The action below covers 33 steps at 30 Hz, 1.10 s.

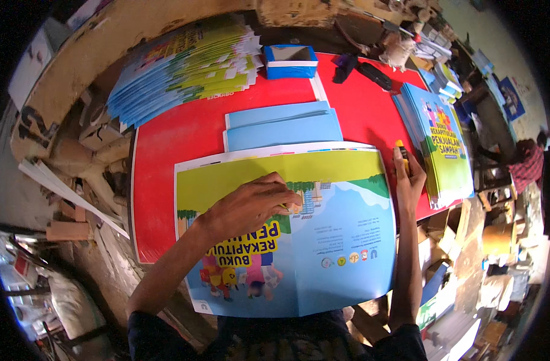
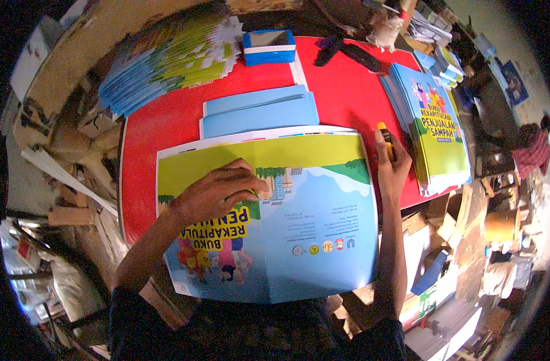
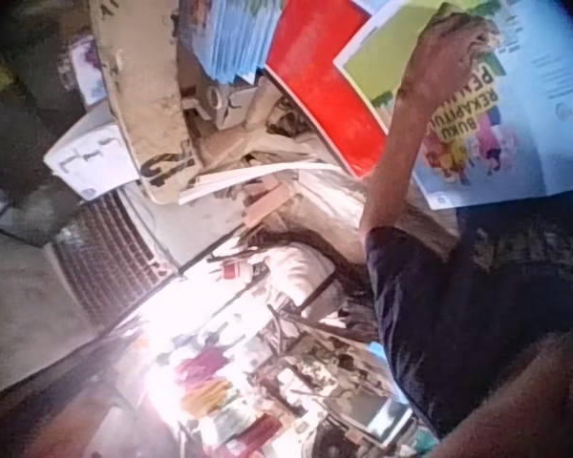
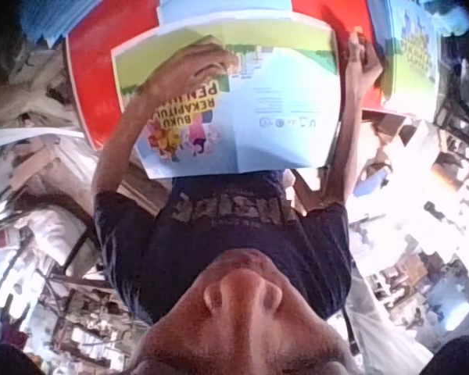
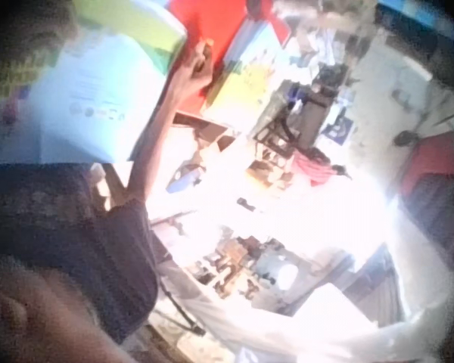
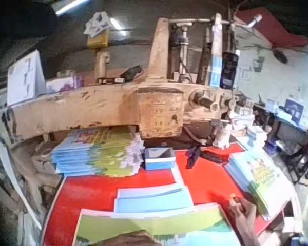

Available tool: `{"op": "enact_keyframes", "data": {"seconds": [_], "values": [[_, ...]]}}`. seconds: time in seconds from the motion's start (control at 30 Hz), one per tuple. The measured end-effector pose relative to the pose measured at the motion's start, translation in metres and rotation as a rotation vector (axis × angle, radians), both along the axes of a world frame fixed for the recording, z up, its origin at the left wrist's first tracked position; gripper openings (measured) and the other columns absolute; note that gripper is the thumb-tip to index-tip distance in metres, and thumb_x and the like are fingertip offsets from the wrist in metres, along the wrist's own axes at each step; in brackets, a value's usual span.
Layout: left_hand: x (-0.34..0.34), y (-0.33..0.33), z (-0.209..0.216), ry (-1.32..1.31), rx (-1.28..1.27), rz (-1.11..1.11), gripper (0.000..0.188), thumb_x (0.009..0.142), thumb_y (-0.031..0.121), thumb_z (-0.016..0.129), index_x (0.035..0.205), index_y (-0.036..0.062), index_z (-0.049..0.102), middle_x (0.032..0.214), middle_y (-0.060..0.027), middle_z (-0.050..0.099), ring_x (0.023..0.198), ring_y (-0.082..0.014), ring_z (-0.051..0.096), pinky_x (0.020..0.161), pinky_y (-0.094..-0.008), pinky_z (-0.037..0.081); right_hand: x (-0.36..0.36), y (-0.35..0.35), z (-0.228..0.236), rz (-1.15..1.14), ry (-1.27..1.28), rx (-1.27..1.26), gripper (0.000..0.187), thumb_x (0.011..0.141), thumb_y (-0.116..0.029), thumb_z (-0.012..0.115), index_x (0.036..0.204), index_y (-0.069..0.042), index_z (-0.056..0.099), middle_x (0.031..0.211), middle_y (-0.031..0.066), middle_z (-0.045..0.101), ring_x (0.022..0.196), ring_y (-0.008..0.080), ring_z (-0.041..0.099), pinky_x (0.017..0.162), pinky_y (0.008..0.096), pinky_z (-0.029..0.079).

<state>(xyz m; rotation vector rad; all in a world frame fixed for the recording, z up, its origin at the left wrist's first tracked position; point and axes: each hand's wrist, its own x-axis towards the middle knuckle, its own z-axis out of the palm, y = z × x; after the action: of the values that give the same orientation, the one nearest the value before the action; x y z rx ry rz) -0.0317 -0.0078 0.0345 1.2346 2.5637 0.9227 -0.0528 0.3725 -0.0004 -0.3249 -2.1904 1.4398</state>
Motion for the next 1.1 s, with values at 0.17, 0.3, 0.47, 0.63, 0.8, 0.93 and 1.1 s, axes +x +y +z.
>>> {"op": "enact_keyframes", "data": {"seconds": [0.17, 0.3, 0.47, 0.63, 0.8, 0.93, 1.1], "values": [[0.0, 0.006, 0.009, 0.149, -0.156, -0.027, 0.038, 0.091, 0.008, 0.066, 0.128, 0.0127, 0.063, 0.117, -0.0069, 0.068, 0.113, -0.0232, 0.059, 0.1, -0.0368, 0.051, -0.001, 0.0, 0.001, 0.1, 0.033, 0.034, 0.036, 0.099, -0.027, 0.073, 0.111, 0.006, 0.074, 0.083, 0.0003, 0.066, 0.076, 0.0058, 0.054, 0.066, 0.0242, 0.043], [0.027, 0.016, -0.001, 0.403, -0.088, 0.067, 0.033, 0.091, -0.001, 0.062, 0.123, 0.0011, 0.052, 0.109, -0.0159, 0.064, 0.109, -0.0342, 0.058, 0.095, -0.0467, 0.049, 0.0, -0.003, 0.003, 0.039, 0.049, 0.07, 0.04, 0.097, -0.03, 0.076, 0.112, 0.007, 0.073, 0.074, -0.0023, 0.062, 0.067, 0.0037, 0.049, 0.057, 0.0244, 0.038], [0.047, 0.034, -0.008, 0.073, 0.13, 0.31, 0.025, 0.092, -0.009, 0.059, 0.111, 0.0012, 0.048, 0.098, -0.016, 0.06, 0.1, -0.0361, 0.058, 0.091, -0.0491, 0.048, 0.001, 0.002, 0.004, 0.041, 0.01, 0.077, 0.038, 0.098, -0.029, 0.076, 0.112, 0.007, 0.073, 0.073, -0.0025, 0.059, 0.067, 0.0032, 0.047, 0.055, 0.0242, 0.036], [0.053, 0.032, -0.016, -0.248, 0.507, 0.552, 0.022, 0.093, -0.008, 0.059, 0.108, 0.0013, 0.047, 0.095, -0.0168, 0.058, 0.087, -0.0376, 0.059, 0.082, -0.048, 0.049, 0.004, -0.006, 0.007, 0.047, 0.039, 0.056, 0.036, 0.098, -0.029, 0.076, 0.111, 0.005, 0.074, 0.074, -0.0056, 0.057, 0.067, 0.0024, 0.046, 0.055, 0.0235, 0.034], [0.042, 0.022, -0.021, 0.133, 0.135, 0.35, 0.02, 0.098, 0.002, 0.064, 0.111, 0.0026, 0.048, 0.099, -0.0156, 0.063, 0.089, -0.0311, 0.066, 0.08, -0.0392, 0.054, 0.0, 0.006, 0.009, 0.117, -0.014, -0.131, 0.035, 0.098, -0.033, 0.077, 0.107, 0.001, 0.075, 0.079, -0.0047, 0.062, 0.067, 0.0043, 0.051, 0.06, 0.0228, 0.039], [0.042, 0.022, -0.007, -0.116, 0.223, 0.367, 0.027, 0.093, 0.005, 0.072, 0.113, 0.0029, 0.053, 0.103, -0.015, 0.064, 0.093, -0.0298, 0.066, 0.085, -0.0417, 0.054, 0.025, -0.015, 0.058, 0.252, -0.102, -0.016, 0.035, 0.089, -0.025, 0.086, 0.102, -0.001, 0.065, 0.08, -0.0031, 0.063, 0.07, 0.004, 0.057, 0.062, 0.022, 0.045], [0.035, 0.011, 0.015, -0.049, 0.16, 0.319, 0.043, 0.091, 0.008, 0.076, 0.128, 0.0048, 0.053, 0.109, -0.0149, 0.065, 0.102, -0.0337, 0.064, 0.09, -0.043, 0.054, 0.063, -0.105, 0.078, 0.647, -0.416, -0.226, 0.042, 0.089, -0.02, 0.084, 0.117, 0.001, 0.061, 0.094, 0.0114, 0.072, 0.075, 0.0111, 0.067, 0.063, 0.0287, 0.055]]}}
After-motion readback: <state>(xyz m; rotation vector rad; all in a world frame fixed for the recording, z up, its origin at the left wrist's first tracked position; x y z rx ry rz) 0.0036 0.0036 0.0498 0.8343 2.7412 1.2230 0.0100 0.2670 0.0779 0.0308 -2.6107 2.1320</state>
